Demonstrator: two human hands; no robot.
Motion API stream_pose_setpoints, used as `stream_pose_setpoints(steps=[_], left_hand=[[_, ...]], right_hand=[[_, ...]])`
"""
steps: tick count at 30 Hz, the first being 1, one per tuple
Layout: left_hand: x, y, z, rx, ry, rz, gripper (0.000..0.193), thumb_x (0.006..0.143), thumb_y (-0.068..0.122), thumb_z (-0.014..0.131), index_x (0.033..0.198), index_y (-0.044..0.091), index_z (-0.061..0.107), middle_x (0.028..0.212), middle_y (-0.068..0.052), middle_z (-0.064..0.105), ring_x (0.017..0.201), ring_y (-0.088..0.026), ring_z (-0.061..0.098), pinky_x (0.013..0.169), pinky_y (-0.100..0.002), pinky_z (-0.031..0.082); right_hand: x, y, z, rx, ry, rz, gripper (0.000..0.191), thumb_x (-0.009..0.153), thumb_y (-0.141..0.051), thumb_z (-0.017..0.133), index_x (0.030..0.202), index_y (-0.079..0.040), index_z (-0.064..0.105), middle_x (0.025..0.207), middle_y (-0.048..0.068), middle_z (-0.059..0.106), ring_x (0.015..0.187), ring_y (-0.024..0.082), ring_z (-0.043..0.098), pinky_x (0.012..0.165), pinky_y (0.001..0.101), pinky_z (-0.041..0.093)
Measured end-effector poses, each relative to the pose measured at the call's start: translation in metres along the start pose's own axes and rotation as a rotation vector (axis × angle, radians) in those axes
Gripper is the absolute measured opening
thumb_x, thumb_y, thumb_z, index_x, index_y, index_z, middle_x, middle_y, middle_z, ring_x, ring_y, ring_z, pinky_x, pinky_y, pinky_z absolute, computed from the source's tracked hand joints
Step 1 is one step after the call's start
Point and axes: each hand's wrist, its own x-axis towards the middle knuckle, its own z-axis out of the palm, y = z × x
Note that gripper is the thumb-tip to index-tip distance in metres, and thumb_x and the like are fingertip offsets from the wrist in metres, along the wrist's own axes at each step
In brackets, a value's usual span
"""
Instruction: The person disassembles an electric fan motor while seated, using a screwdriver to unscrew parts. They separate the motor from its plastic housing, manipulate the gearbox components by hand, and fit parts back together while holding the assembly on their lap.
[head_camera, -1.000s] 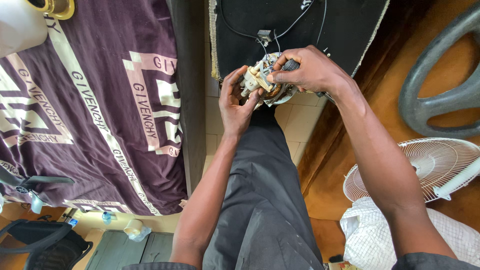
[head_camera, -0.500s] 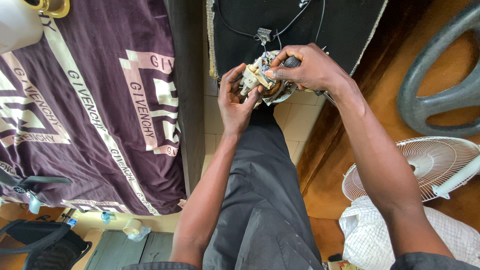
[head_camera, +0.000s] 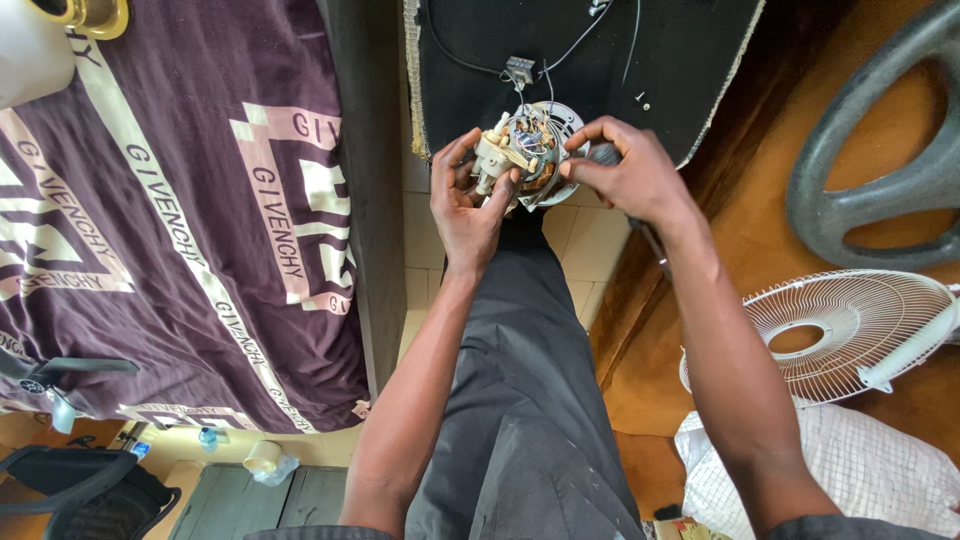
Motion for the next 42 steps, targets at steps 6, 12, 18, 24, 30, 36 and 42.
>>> stream_pose_setpoints(steps=[6,12,18,24,30,36,42], left_hand=[[0.001,0.005,-0.004,0.021,0.02,0.018,0.059,0.093,-0.005,0.079,0.144,0.002,0.051,0.143,-0.008,0.053,0.125,-0.018,0.063,0.103,-0.032,0.062],[0.007,0.011,-0.005,0.07,0.05,0.03,0.059,0.092,-0.003,0.08,0.144,0.002,0.051,0.143,-0.008,0.053,0.122,-0.018,0.065,0.1,-0.031,0.063],[0.016,0.015,-0.001,0.111,0.081,0.067,0.057,0.094,-0.002,0.08,0.144,0.002,0.052,0.145,-0.007,0.05,0.119,-0.017,0.067,0.098,-0.03,0.064],[0.022,0.018,-0.001,0.17,0.105,0.086,0.057,0.093,-0.002,0.079,0.144,0.003,0.053,0.143,-0.007,0.049,0.114,-0.016,0.066,0.094,-0.028,0.065],[0.023,0.022,-0.006,0.269,0.084,0.127,0.058,0.094,-0.001,0.08,0.145,0.005,0.054,0.143,-0.007,0.047,0.113,-0.015,0.065,0.094,-0.027,0.067],[0.022,0.026,-0.008,0.292,0.066,0.156,0.058,0.093,-0.001,0.08,0.144,0.005,0.054,0.141,-0.007,0.046,0.111,-0.014,0.064,0.091,-0.027,0.066],[0.02,0.027,-0.01,0.342,0.062,0.2,0.06,0.093,-0.003,0.079,0.146,0.006,0.052,0.142,-0.008,0.043,0.118,-0.017,0.063,0.097,-0.029,0.068]], right_hand=[[-0.004,0.026,0.027,0.04,0.21,-0.145,0.026,0.091,-0.014,0.082,0.114,-0.006,0.072,0.074,0.0,0.066,0.057,0.004,0.057,0.048,0.0253,0.044],[0.004,0.032,0.037,-0.041,0.341,-0.405,0.023,0.096,-0.01,0.081,0.116,-0.003,0.072,0.077,0.003,0.068,0.069,0.005,0.063,0.06,0.0237,0.05],[0.004,0.018,0.036,0.044,0.308,-0.212,0.022,0.094,-0.013,0.078,0.113,-0.003,0.07,0.069,0.002,0.066,0.056,0.005,0.061,0.051,0.0253,0.046],[0.007,0.019,0.036,-0.003,0.326,-0.286,0.022,0.095,-0.012,0.079,0.113,-0.002,0.071,0.074,0.003,0.068,0.061,0.007,0.063,0.056,0.0257,0.048],[0.01,0.022,0.038,0.015,0.334,-0.347,0.022,0.096,-0.011,0.079,0.115,-0.002,0.071,0.079,0.003,0.07,0.07,0.006,0.065,0.061,0.0246,0.051],[0.01,0.017,0.038,0.024,0.32,-0.277,0.021,0.096,-0.011,0.079,0.113,-0.003,0.071,0.072,0.003,0.067,0.06,0.006,0.061,0.054,0.0241,0.047],[0.009,0.013,0.038,0.044,0.307,-0.251,0.021,0.095,-0.012,0.078,0.113,-0.003,0.07,0.07,0.002,0.067,0.056,0.005,0.062,0.05,0.0246,0.045]])
